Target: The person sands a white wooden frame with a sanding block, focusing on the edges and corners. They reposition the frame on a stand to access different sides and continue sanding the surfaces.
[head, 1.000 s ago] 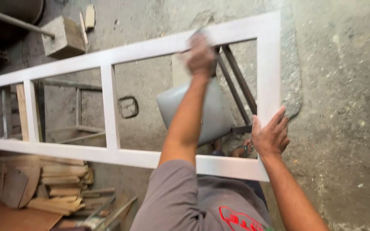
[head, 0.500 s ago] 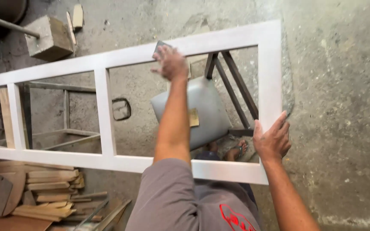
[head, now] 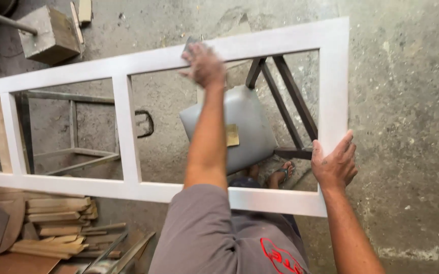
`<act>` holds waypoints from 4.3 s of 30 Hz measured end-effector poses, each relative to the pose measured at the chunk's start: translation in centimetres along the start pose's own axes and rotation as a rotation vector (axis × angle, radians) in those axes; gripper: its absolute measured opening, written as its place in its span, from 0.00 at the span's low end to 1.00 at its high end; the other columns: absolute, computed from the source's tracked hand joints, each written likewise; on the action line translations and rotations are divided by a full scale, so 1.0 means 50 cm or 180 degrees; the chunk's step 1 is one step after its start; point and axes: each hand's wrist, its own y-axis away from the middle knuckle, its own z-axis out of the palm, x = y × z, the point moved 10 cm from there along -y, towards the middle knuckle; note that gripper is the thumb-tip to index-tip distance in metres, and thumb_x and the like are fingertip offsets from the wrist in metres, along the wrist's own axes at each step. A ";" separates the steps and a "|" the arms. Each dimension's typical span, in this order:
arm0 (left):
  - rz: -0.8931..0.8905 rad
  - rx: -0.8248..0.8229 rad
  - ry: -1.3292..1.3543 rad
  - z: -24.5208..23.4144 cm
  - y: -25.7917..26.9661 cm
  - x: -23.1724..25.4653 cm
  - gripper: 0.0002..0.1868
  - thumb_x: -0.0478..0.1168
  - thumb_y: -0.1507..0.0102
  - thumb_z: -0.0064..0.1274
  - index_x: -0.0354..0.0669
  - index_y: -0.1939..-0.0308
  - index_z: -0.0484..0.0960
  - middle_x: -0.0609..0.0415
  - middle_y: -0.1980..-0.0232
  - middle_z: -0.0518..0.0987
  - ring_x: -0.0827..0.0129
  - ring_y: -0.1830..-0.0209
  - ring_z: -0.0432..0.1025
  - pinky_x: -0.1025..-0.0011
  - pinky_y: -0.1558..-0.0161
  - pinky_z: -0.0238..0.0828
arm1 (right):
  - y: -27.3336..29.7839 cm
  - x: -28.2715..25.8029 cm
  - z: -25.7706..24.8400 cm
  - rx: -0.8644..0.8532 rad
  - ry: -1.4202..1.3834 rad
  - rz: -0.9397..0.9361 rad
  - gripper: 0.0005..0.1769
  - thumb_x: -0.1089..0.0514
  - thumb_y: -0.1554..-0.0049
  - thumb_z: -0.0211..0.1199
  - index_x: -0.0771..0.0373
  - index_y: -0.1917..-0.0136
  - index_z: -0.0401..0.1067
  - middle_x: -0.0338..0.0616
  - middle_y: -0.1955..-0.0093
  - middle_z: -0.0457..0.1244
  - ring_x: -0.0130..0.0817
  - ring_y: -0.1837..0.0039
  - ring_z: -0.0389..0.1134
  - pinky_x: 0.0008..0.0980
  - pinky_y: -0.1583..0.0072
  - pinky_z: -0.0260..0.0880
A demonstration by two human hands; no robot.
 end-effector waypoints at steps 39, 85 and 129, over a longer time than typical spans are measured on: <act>0.0945 -0.0011 -0.0321 0.000 0.054 0.014 0.29 0.42 0.34 0.28 0.42 0.30 0.69 0.47 0.27 0.71 0.44 0.27 0.61 0.26 0.30 0.45 | -0.001 -0.024 -0.010 0.0044 0.0188 0.0042 0.50 0.38 0.38 0.66 0.68 0.18 0.48 0.62 0.35 0.62 0.65 0.45 0.69 0.63 0.54 0.69; -0.0416 -0.1004 -0.0026 0.074 -0.167 -0.315 0.34 0.59 0.28 0.16 0.59 0.19 0.49 0.67 0.16 0.41 0.67 0.15 0.32 0.31 0.26 0.16 | 0.015 -0.037 -0.041 -0.0030 0.0155 -0.0023 0.46 0.44 0.35 0.67 0.70 0.18 0.47 0.72 0.28 0.60 0.79 0.42 0.68 0.71 0.49 0.63; 0.1465 -0.0987 0.0243 0.064 0.280 0.395 0.29 0.51 0.28 0.26 0.55 0.22 0.57 0.63 0.16 0.48 0.63 0.15 0.37 0.26 0.25 0.26 | 0.010 0.002 0.026 -0.0094 -0.0023 0.0041 0.54 0.31 0.41 0.60 0.68 0.18 0.48 0.60 0.38 0.61 0.59 0.42 0.67 0.60 0.55 0.69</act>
